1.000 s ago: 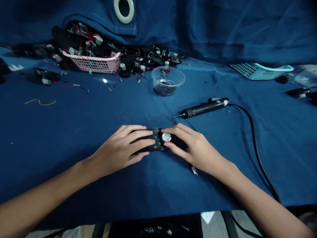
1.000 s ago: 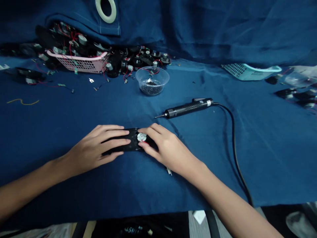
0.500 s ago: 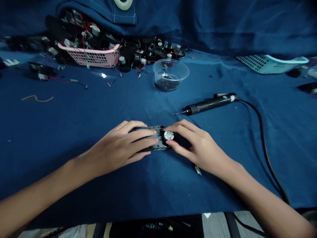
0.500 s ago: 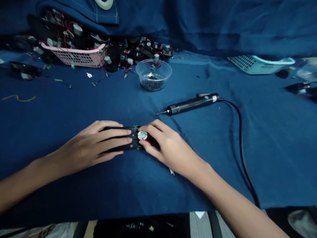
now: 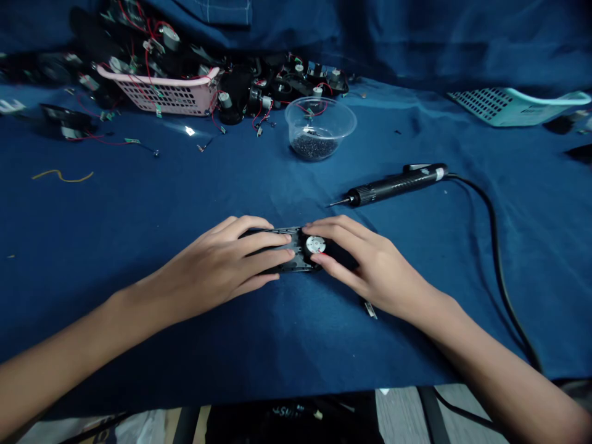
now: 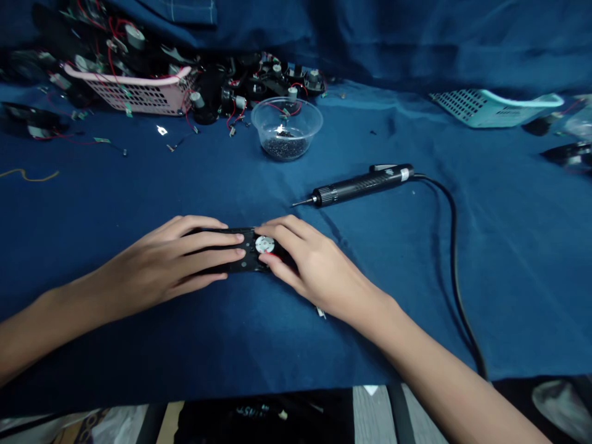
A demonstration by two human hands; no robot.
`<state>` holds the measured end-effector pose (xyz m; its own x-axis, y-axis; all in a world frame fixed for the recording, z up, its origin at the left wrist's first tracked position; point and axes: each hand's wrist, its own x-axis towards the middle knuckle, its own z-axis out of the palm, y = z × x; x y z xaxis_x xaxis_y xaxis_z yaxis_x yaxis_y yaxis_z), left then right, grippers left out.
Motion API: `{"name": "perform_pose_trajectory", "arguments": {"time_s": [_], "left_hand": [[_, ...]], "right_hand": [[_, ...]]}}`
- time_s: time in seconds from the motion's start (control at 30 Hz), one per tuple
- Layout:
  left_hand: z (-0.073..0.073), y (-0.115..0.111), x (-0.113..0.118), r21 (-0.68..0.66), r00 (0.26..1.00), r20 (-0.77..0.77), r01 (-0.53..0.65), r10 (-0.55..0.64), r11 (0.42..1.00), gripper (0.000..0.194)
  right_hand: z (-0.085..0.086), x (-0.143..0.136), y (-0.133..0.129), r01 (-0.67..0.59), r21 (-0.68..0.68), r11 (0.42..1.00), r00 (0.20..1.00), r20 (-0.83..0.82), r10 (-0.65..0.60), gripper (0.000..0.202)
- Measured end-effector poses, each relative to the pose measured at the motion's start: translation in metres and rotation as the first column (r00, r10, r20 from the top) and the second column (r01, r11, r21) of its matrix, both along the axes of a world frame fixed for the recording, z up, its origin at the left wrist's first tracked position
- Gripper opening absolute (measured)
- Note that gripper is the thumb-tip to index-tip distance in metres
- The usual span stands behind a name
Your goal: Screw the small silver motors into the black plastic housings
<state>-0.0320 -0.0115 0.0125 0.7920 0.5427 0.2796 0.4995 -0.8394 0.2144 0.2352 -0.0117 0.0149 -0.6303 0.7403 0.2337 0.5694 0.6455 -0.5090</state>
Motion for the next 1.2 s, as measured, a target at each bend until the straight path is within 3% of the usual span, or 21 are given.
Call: {"name": "perform_pose_trajectory", "arguments": {"time_s": [0.1,0.23,0.4,0.6,0.7,0.83,1.2], "left_hand": [[-0.001,0.001,0.000,-0.017,1.000,0.007,-0.004,0.004,1.000,0.037],[0.000,0.001,0.000,0.000,1.000,-0.012,-0.001,0.001,1.000,0.035],[-0.002,-0.003,0.003,0.082,0.998,-0.049,0.032,-0.028,0.996,0.039],[-0.009,-0.005,0.003,0.121,0.995,-0.040,0.096,-0.091,0.988,0.040],[-0.008,-0.005,0.004,0.119,0.994,-0.050,0.098,-0.093,0.988,0.040],[-0.006,-0.006,0.007,0.143,0.995,-0.051,0.094,-0.087,0.985,0.041],[-0.006,-0.005,0.007,0.117,0.995,0.012,0.094,-0.096,0.989,0.035]], "right_hand": [[-0.001,0.000,0.000,-0.016,0.022,1.000,0.999,0.044,0.015,0.066],[0.000,-0.002,0.002,-0.035,0.043,0.998,0.995,0.095,0.031,0.056],[0.001,-0.003,0.005,-0.063,0.031,0.998,0.995,0.079,0.061,0.058],[-0.005,0.002,0.010,-0.056,-0.043,0.998,0.997,-0.049,0.054,0.064],[-0.006,0.003,0.012,-0.041,-0.081,0.996,0.990,-0.141,0.029,0.050],[-0.005,-0.001,0.013,-0.024,0.012,1.000,0.992,-0.120,0.025,0.022],[-0.006,0.001,0.015,-0.058,0.001,0.998,0.995,-0.077,0.058,0.024]]}}
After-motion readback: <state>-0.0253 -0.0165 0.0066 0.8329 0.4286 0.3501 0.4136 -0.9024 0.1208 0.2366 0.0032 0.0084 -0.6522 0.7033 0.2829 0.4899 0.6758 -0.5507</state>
